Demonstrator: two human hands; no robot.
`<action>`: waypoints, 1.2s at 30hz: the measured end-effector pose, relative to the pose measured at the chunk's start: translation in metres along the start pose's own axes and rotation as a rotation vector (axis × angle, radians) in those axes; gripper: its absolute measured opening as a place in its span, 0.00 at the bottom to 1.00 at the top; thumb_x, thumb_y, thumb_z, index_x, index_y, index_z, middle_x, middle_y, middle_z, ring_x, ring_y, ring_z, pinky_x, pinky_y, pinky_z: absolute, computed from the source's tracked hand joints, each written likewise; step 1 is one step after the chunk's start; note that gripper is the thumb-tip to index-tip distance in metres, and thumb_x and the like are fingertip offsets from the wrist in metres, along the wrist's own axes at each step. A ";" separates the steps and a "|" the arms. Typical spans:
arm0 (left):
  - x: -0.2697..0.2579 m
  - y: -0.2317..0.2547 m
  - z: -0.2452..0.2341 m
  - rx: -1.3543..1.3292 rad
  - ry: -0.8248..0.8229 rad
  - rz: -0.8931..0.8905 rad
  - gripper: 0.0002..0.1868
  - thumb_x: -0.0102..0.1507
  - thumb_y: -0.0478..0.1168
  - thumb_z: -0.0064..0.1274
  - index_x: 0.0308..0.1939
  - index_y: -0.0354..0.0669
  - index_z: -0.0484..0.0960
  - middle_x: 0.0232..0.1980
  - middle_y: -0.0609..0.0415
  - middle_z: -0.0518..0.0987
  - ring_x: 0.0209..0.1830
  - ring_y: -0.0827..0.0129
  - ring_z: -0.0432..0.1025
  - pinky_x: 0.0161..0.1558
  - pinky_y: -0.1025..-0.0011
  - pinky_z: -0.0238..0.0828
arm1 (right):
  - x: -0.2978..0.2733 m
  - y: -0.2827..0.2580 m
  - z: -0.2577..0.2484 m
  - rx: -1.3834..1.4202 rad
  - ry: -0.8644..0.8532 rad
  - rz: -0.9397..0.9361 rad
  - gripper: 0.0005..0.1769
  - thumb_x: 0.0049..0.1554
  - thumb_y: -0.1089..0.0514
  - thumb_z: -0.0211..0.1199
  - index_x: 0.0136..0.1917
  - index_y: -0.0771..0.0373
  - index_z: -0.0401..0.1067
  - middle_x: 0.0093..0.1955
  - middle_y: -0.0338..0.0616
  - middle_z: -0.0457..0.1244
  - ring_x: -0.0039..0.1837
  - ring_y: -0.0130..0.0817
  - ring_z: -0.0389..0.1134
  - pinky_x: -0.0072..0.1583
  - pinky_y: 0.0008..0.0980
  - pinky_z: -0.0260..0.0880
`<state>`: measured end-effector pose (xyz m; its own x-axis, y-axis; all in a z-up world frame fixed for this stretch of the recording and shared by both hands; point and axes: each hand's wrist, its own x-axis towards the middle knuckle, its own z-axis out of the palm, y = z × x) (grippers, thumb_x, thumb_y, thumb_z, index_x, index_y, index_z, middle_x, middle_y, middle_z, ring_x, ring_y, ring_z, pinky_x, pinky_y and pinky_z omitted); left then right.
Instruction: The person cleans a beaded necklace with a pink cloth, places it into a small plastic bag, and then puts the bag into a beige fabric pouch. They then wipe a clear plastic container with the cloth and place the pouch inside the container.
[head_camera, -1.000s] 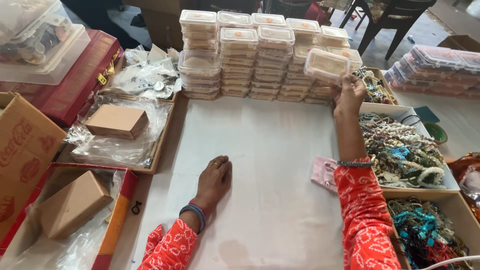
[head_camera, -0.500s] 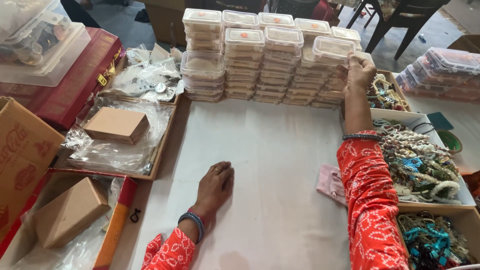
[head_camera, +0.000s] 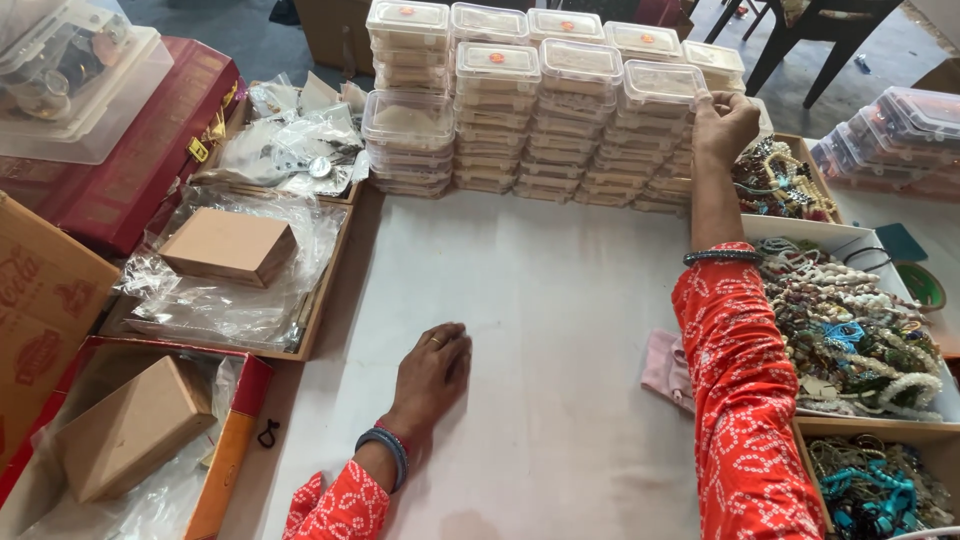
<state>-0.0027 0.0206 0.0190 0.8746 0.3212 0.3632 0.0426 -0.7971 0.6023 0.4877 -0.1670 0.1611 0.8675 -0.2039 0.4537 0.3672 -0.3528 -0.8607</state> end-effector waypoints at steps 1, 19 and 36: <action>0.000 0.000 0.000 -0.001 -0.001 -0.001 0.11 0.63 0.36 0.54 0.47 0.40 0.85 0.60 0.52 0.80 0.63 0.60 0.72 0.57 0.63 0.73 | 0.000 0.003 0.001 -0.001 0.000 0.001 0.05 0.56 0.58 0.72 0.43 0.60 0.78 0.38 0.40 0.73 0.36 0.23 0.76 0.34 0.24 0.77; -0.003 -0.001 0.001 -0.009 0.035 0.056 0.11 0.62 0.36 0.55 0.47 0.41 0.86 0.59 0.52 0.81 0.61 0.58 0.73 0.56 0.62 0.73 | -0.191 0.034 -0.029 0.398 -0.315 0.004 0.06 0.60 0.65 0.64 0.52 0.61 0.76 0.45 0.38 0.70 0.43 0.24 0.71 0.34 0.24 0.69; -0.007 -0.006 0.002 0.024 0.060 0.138 0.12 0.65 0.37 0.54 0.50 0.40 0.85 0.61 0.47 0.81 0.62 0.52 0.73 0.61 0.59 0.72 | -0.442 -0.019 -0.116 -0.027 -1.081 -0.204 0.10 0.57 0.58 0.65 0.52 0.59 0.78 0.48 0.43 0.67 0.44 0.36 0.69 0.50 0.36 0.72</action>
<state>-0.0082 0.0222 0.0117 0.8424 0.2375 0.4837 -0.0636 -0.8475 0.5269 0.0583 -0.1760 0.0036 0.6324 0.7630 0.1338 0.5413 -0.3117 -0.7809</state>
